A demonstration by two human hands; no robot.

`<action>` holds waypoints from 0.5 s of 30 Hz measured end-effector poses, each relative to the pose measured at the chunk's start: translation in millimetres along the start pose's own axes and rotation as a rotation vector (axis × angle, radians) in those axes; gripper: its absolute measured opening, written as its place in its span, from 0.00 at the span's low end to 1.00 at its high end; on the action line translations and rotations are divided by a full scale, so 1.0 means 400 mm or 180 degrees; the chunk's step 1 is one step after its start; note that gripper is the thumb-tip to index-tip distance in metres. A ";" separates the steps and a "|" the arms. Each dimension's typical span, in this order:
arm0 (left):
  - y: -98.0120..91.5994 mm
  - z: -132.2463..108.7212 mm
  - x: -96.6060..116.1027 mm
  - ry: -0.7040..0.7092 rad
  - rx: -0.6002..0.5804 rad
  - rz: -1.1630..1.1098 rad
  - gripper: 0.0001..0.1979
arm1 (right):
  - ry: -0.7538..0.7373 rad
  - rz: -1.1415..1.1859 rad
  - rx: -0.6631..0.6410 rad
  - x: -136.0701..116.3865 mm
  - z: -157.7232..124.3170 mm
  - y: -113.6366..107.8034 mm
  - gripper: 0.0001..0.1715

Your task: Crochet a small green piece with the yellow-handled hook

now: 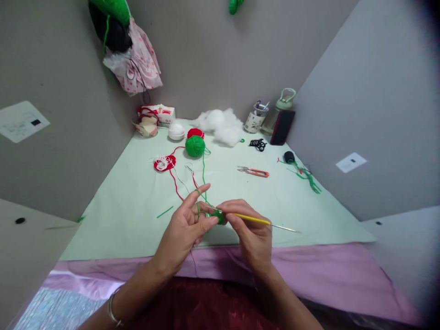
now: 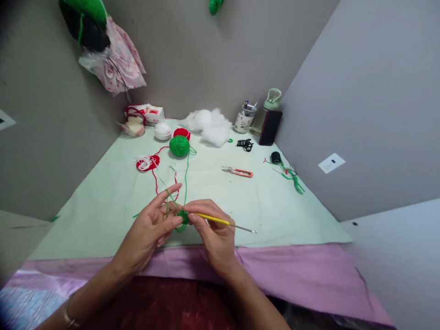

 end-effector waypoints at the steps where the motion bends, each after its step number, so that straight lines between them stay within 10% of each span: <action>1: 0.001 0.000 -0.002 -0.0008 -0.0013 -0.0017 0.42 | 0.0096 0.0119 0.0049 0.009 0.000 0.000 0.08; 15: -0.003 -0.008 0.009 0.0126 0.0050 0.0019 0.26 | 0.0381 0.0785 0.0053 0.017 0.009 0.001 0.13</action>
Point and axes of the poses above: each hand's wrist, its own z-axis towards the middle knuckle, its own y-axis out of the palm, x = y × z, the point moved 6 cm from there along z, towards the middle knuckle, and after that the axes turned 5 degrees about z, right-handed, at the moved point
